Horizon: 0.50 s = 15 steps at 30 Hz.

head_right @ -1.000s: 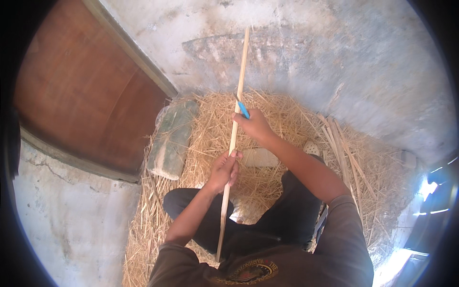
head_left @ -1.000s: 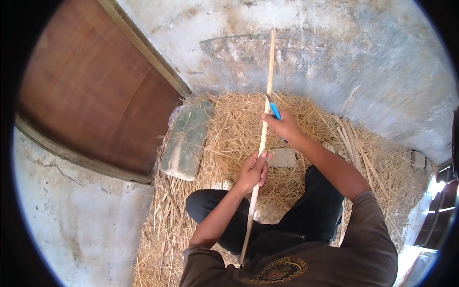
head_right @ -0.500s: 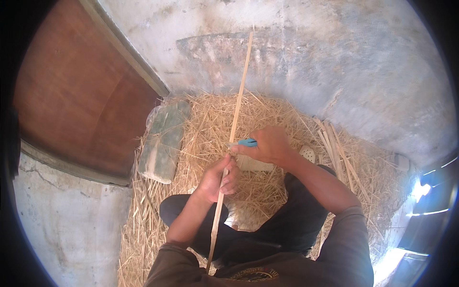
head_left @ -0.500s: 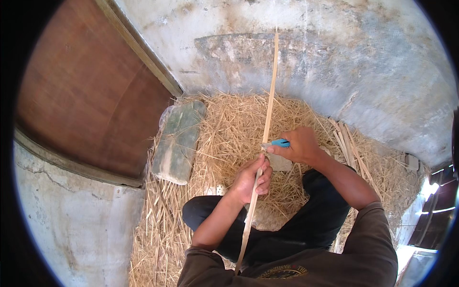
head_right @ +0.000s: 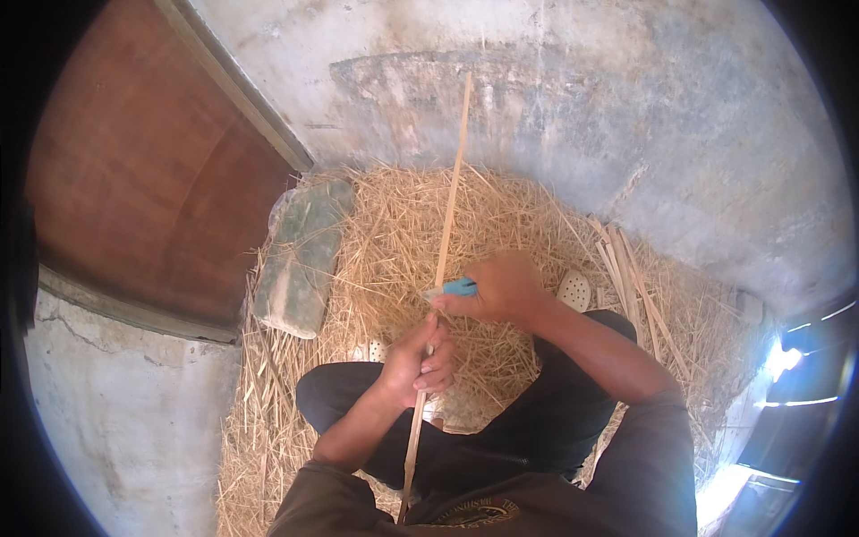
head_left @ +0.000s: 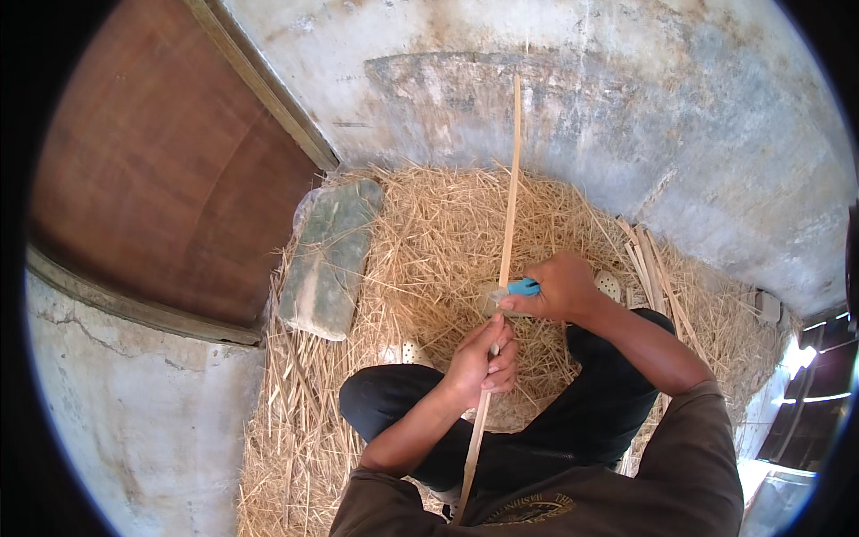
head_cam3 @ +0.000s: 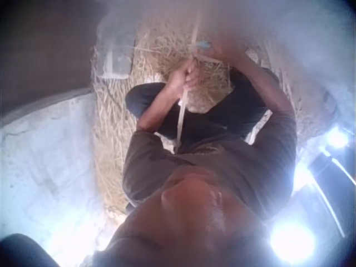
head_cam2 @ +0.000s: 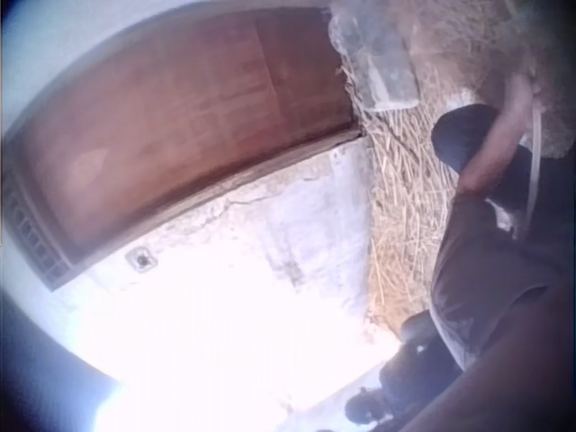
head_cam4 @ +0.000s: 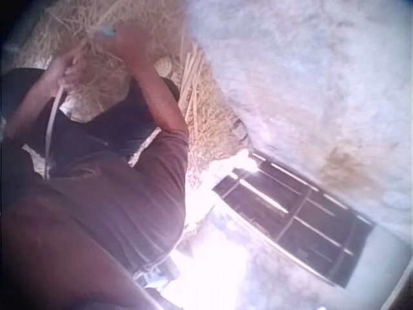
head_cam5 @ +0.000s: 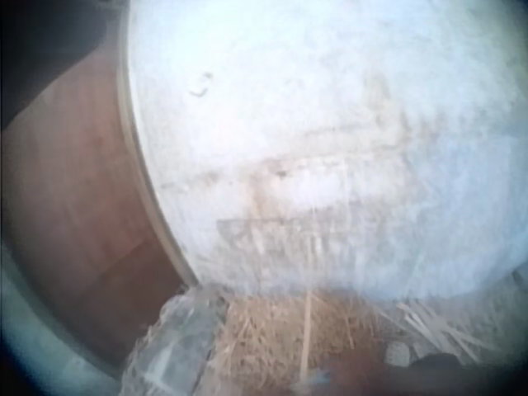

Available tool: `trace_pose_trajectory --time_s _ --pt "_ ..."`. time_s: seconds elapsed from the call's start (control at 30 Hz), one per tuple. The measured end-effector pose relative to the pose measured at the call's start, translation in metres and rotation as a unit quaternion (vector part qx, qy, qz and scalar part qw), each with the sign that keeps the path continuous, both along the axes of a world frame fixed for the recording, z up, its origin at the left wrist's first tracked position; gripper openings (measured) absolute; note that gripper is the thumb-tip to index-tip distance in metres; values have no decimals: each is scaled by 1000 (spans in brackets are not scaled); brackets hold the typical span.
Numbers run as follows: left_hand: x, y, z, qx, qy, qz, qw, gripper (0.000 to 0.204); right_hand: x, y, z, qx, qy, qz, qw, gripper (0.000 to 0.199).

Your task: The person sits on a straw-covered floor and uses a blue utility knife to shave a long, thin bamboo stick. They hold the stick with their left hand and repeatedly scrape the surface with the knife in their right hand, removing thin strips of material.

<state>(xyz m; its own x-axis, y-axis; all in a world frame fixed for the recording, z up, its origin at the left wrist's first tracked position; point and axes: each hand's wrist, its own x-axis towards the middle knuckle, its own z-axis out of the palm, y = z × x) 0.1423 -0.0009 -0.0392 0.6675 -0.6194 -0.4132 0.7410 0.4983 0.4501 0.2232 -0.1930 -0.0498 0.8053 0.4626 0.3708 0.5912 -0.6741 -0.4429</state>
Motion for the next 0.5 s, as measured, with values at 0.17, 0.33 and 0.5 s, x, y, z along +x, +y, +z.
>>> trace_pose_trajectory --time_s 0.17,0.33,0.5 --pt "-1 0 -2 -40 20 -4 999 35 13 -3 -2 -9 -14 18 1000 67" --pt "-1 -3 2 -53 23 -6 998 35 20 -7 8 -44 -68 -22 996 70" --pt "-21 -9 7 -70 6 -38 997 35 45 -38 7 -38 -98 -74 992 74"
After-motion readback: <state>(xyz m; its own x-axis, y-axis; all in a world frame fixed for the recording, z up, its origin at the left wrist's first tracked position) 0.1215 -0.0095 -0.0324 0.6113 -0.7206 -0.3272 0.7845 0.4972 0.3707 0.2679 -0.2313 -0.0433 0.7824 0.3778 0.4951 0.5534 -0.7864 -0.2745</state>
